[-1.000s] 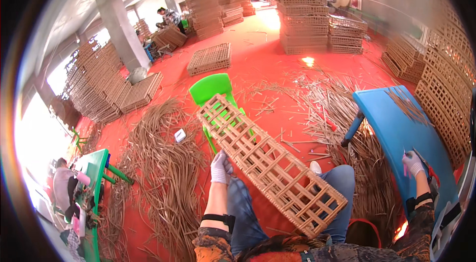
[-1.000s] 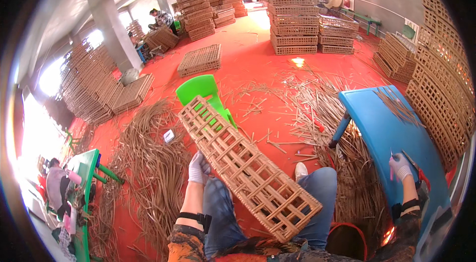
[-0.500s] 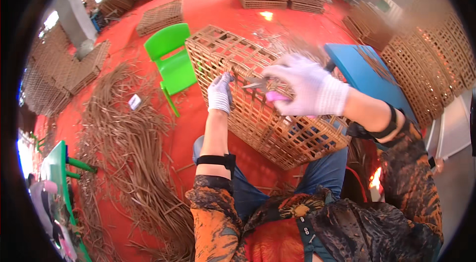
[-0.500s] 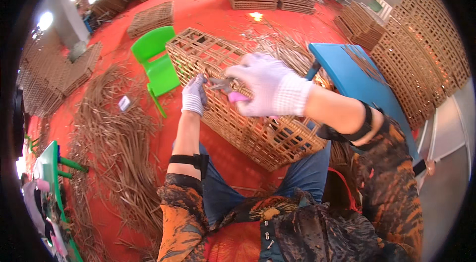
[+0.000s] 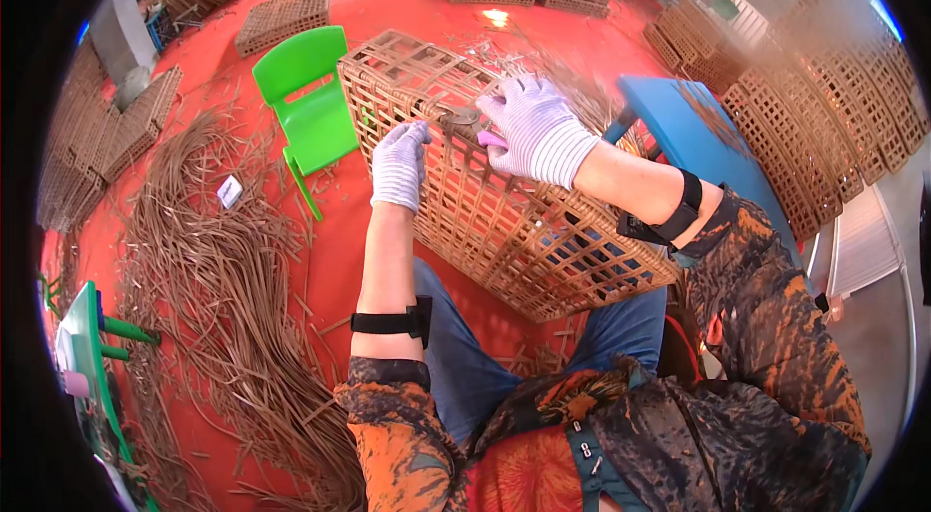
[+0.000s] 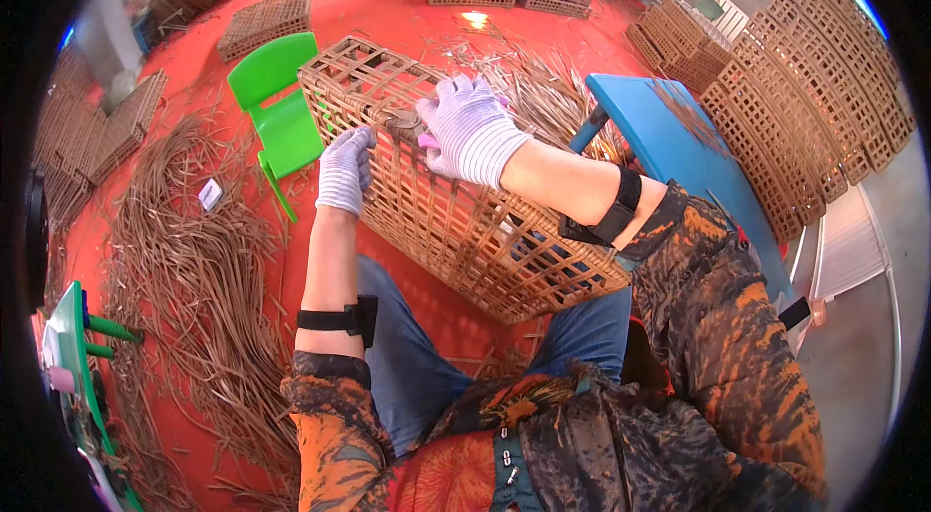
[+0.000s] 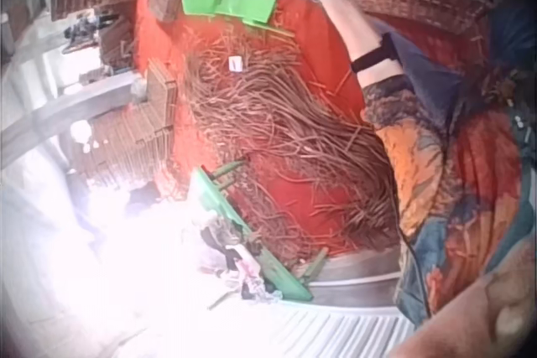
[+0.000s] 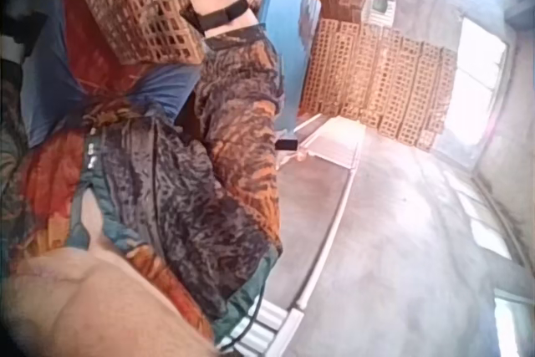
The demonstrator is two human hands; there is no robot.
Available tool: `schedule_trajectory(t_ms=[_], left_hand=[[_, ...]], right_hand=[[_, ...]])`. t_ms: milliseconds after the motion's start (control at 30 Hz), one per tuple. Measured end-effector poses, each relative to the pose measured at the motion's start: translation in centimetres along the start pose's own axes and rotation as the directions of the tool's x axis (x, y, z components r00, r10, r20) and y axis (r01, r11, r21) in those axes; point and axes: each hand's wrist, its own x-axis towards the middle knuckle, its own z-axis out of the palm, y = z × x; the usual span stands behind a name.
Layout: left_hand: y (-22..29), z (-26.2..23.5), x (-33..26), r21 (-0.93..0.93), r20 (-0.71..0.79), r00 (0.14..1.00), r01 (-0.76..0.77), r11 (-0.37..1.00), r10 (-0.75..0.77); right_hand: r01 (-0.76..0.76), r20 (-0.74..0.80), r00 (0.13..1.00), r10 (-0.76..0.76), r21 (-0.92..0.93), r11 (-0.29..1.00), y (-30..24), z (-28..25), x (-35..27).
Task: The person weaves a wicker chair by hand, inserts a wooden strip into the frame, and secures it using a staple gun. They then trim the excess material with shears and repeat the process to continue weaving the chair.
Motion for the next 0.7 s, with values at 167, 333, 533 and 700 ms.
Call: schedule_trajectory(t_ms=[167, 333, 533, 700], left_hand=[[0.1, 0.6, -0.4, -0.015, 0.037, 0.999, 0.010, 1.000, -0.009], [0.4, 0.6, -0.7, -0.038, 0.025, 1.000, -0.016, 0.999, 0.017], [-0.6, 0.8, -0.9, -0.044, 0.026, 1.000, -0.014, 0.999, 0.015], [-1.8, 0.1, -0.9, -0.089, 0.028, 0.999, 0.023, 0.996, -0.021]], right_hand=[[0.023, -0.101, 0.995, -0.020, 0.031, 0.999, -0.1, 0.9, -0.4], [-0.032, -0.066, 0.997, 0.041, 0.128, 0.991, -0.1, 1.2, 0.1], [-0.070, -0.008, 0.997, 0.072, 0.139, 0.988, 0.3, 1.6, 0.3], [-0.033, -0.035, 0.999, 0.034, 0.017, 0.999, -0.5, 1.7, 0.4]])
